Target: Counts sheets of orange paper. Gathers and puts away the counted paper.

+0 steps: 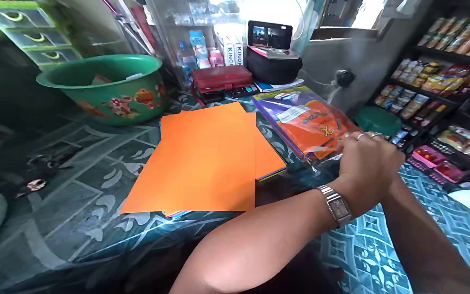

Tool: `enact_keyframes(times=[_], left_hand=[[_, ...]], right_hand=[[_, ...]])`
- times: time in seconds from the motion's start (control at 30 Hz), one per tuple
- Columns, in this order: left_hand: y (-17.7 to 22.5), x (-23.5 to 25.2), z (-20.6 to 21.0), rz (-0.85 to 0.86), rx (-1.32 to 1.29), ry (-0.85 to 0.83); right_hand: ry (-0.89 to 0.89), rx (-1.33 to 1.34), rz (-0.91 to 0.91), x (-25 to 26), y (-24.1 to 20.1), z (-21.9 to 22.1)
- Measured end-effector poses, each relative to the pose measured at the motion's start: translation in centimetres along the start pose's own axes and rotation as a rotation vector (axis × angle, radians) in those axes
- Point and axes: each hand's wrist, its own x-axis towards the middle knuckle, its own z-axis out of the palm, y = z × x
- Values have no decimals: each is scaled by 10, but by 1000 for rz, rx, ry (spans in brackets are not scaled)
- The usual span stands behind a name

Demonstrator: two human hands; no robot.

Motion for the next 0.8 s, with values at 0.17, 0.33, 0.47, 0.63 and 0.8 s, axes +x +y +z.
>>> enact_keyframes(times=[0.17,0.33,0.47,0.63,0.8], left_hand=[[8,0,0,-14,-162,-252],[-20,-64,-13,48,-228,94],[-103,-179,-20,-12,-256,205],[-160,-257,-5,-189,-128,140],[-140,-242,10,-227,56,289]], right_hand=[[-304,-17,-232,-37,-1,10],[68,77,-413,-69,-32,-8],[350,115,-575,-93,5,-17],[425,295,-793,-108,-59,-12],[365,371,-1000,-85,-123,17]])
